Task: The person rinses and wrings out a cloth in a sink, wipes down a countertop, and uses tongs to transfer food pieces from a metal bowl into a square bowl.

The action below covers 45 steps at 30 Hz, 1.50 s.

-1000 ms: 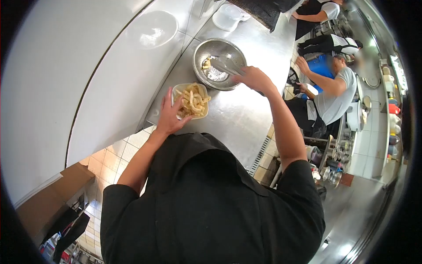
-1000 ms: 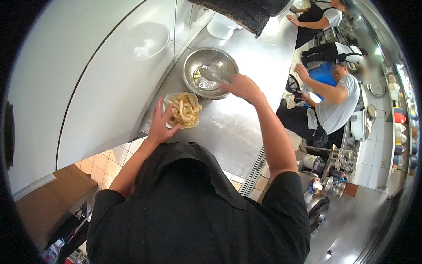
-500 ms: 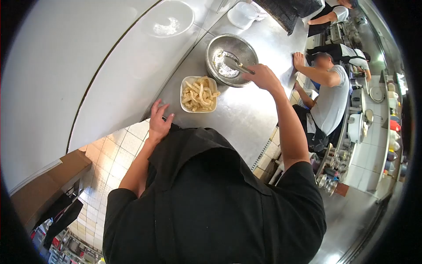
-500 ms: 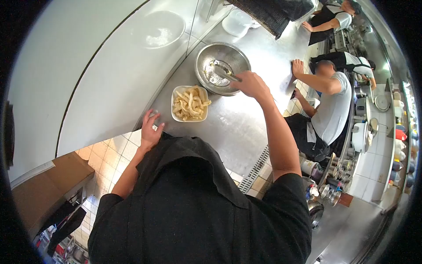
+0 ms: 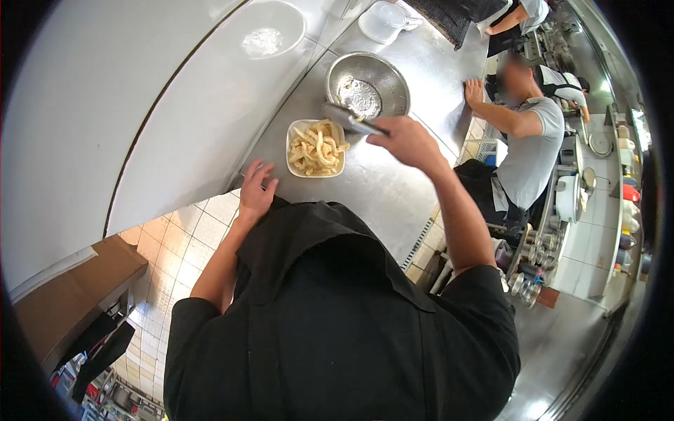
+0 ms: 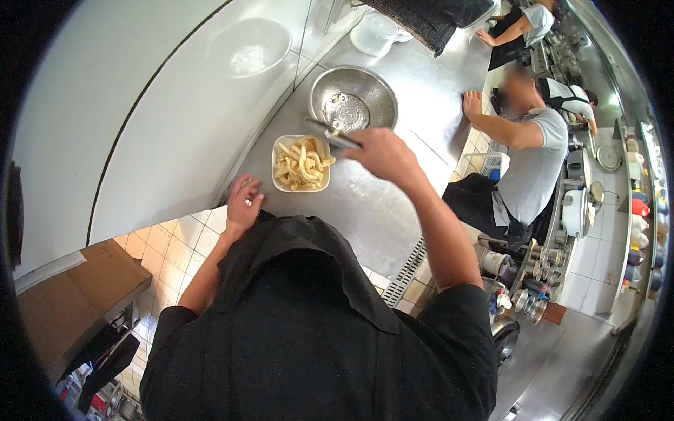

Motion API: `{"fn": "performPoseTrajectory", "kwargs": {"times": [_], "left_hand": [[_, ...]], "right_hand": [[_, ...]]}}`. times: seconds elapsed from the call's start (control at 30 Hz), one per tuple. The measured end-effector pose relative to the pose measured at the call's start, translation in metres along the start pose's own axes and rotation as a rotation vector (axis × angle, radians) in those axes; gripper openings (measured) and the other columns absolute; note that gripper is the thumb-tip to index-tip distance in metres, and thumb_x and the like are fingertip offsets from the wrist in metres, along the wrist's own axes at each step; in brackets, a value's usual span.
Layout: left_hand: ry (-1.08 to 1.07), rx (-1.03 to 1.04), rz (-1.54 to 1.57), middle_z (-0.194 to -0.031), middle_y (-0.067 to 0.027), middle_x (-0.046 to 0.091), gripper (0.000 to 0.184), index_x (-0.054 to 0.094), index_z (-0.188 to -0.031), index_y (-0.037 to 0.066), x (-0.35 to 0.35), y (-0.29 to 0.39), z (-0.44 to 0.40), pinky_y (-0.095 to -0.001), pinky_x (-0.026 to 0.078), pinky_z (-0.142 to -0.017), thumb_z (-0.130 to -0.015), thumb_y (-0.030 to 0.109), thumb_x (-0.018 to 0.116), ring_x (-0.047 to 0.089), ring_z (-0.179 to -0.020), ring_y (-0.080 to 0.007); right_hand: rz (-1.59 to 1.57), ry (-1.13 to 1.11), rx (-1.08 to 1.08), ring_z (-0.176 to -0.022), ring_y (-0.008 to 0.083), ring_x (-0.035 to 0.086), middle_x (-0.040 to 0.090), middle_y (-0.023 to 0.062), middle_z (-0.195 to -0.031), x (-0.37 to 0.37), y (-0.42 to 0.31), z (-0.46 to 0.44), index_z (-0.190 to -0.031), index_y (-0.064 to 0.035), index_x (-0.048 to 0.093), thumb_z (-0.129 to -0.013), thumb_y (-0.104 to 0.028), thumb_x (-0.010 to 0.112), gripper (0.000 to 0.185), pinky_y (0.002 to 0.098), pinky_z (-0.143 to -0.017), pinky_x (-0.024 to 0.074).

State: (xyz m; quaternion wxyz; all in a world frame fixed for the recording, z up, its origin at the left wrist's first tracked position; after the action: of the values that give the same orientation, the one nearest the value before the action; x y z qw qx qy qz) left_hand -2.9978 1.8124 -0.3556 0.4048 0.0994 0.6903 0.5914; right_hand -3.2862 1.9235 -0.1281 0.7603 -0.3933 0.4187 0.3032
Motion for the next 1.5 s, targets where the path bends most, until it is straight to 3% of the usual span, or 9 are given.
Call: {"fn": "performPoseTrajectory", "kwargs": {"times": [0.23, 0.53, 0.83, 0.93, 1.07, 1.1, 1.2, 1.4, 1.5], "left_hand": [[0.033, 0.037, 0.000, -0.134, -0.0144, 0.046, 0.040, 0.058, -0.119, 0.001, -0.002, -0.007, 0.000, -0.0309, 0.051, -0.081, -0.081, 0.004, 0.067, 0.061, -0.089, -0.0194], [-0.123, 0.170, 0.021, -0.143, -0.0196, 0.033, 0.083, 0.030, -0.144, 0.008, 0.015, 0.055, -0.063, -0.0414, 0.044, -0.098, -0.073, 0.013, 0.072, 0.049, -0.120, -0.0359], [-0.158, 0.217, -0.074, -0.150, -0.0210, 0.026, 0.075, 0.041, -0.140, 0.006, 0.024, 0.052, -0.069, -0.0415, 0.031, -0.110, -0.073, 0.016, 0.074, 0.033, -0.136, -0.0381], [-0.122, 0.263, -0.001, -0.149, -0.0213, 0.027, 0.068, 0.047, -0.137, 0.008, 0.023, 0.059, -0.064, -0.0406, 0.034, -0.108, -0.075, 0.016, 0.074, 0.037, -0.133, -0.0372], [-0.125, 0.260, -0.032, -0.149, -0.0213, 0.029, 0.060, 0.052, -0.133, 0.012, 0.022, 0.061, -0.061, -0.0383, 0.039, -0.104, -0.077, 0.013, 0.072, 0.044, -0.128, -0.0357], [-0.121, 0.260, -0.045, -0.149, -0.0211, 0.028, 0.058, 0.053, -0.133, 0.013, 0.022, 0.060, -0.059, -0.0379, 0.039, -0.103, -0.077, 0.012, 0.072, 0.046, -0.126, -0.0354], [-0.113, 0.344, -0.133, -0.149, -0.0217, 0.028, 0.056, 0.055, -0.132, 0.014, 0.026, 0.053, -0.057, -0.0404, 0.041, -0.101, -0.078, 0.015, 0.070, 0.048, -0.122, -0.0373], [-0.181, 0.306, -0.183, -0.149, -0.0209, 0.026, 0.056, 0.052, -0.134, 0.015, 0.020, 0.056, -0.059, -0.0407, 0.042, -0.101, -0.080, 0.021, 0.069, 0.049, -0.121, -0.0376], [-0.142, 0.284, -0.167, -0.150, -0.0208, 0.025, 0.060, 0.048, -0.136, 0.012, 0.016, 0.064, -0.061, -0.0410, 0.042, -0.100, -0.080, 0.019, 0.068, 0.048, -0.122, -0.0369]], "right_hand": [[0.171, 0.054, -0.130, -0.077, 0.0360, 0.066, 0.067, 0.0180, -0.082, 0.055, -0.026, -0.017, -0.100, -0.0090, 0.067, -0.084, -0.034, 0.064, 0.030, 0.0459, -0.071, 0.0510], [0.498, -0.035, -0.259, -0.076, 0.0292, 0.069, 0.069, 0.0123, -0.081, 0.060, -0.035, -0.045, -0.109, -0.0104, 0.065, -0.081, -0.030, 0.061, 0.034, 0.0414, -0.065, 0.0548], [0.310, 0.044, -0.151, -0.076, 0.0306, 0.068, 0.068, 0.0118, -0.081, 0.039, -0.016, 0.002, -0.106, -0.0111, 0.065, -0.077, -0.035, 0.069, 0.038, 0.0427, -0.068, 0.0535], [0.228, 0.038, -0.147, -0.083, 0.0326, 0.067, 0.069, 0.0157, -0.087, 0.048, -0.010, 0.018, -0.118, -0.0123, 0.062, -0.076, -0.035, 0.072, 0.048, 0.0430, -0.071, 0.0516], [0.251, 0.032, -0.114, -0.078, 0.0323, 0.066, 0.068, 0.0143, -0.081, 0.064, -0.005, 0.024, -0.117, -0.0119, 0.062, -0.076, -0.034, 0.072, 0.048, 0.0434, -0.066, 0.0509], [0.236, 0.063, -0.121, -0.076, 0.0311, 0.067, 0.067, 0.0159, -0.081, 0.061, -0.009, 0.029, -0.105, -0.0066, 0.064, -0.075, -0.031, 0.073, 0.040, 0.0414, -0.065, 0.0525], [0.192, 0.118, -0.120, -0.075, 0.0321, 0.067, 0.067, 0.0161, -0.081, 0.066, -0.009, 0.036, -0.104, -0.0067, 0.063, -0.075, -0.031, 0.073, 0.038, 0.0422, -0.065, 0.0522], [0.049, 0.116, -0.052, -0.080, 0.0348, 0.066, 0.068, 0.0174, -0.085, 0.065, -0.005, 0.041, -0.112, -0.0064, 0.062, -0.077, -0.039, 0.071, 0.049, 0.0441, -0.072, 0.0519], [-0.162, 0.120, 0.103, -0.084, 0.0345, 0.067, 0.068, 0.0191, -0.090, 0.052, 0.015, 0.042, -0.119, -0.0071, 0.061, -0.079, -0.045, 0.068, 0.056, 0.0428, -0.076, 0.0519]]}}
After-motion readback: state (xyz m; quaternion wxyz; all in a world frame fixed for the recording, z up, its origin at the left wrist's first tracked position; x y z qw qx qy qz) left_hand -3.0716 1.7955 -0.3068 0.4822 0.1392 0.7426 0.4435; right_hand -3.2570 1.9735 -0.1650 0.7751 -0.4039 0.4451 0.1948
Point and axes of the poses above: each hand's wrist, its own z-axis away from the middle knuckle, its own x-axis out of the palm, y = z × x, the point moved 3 cm from there along -z, towards the middle knuckle
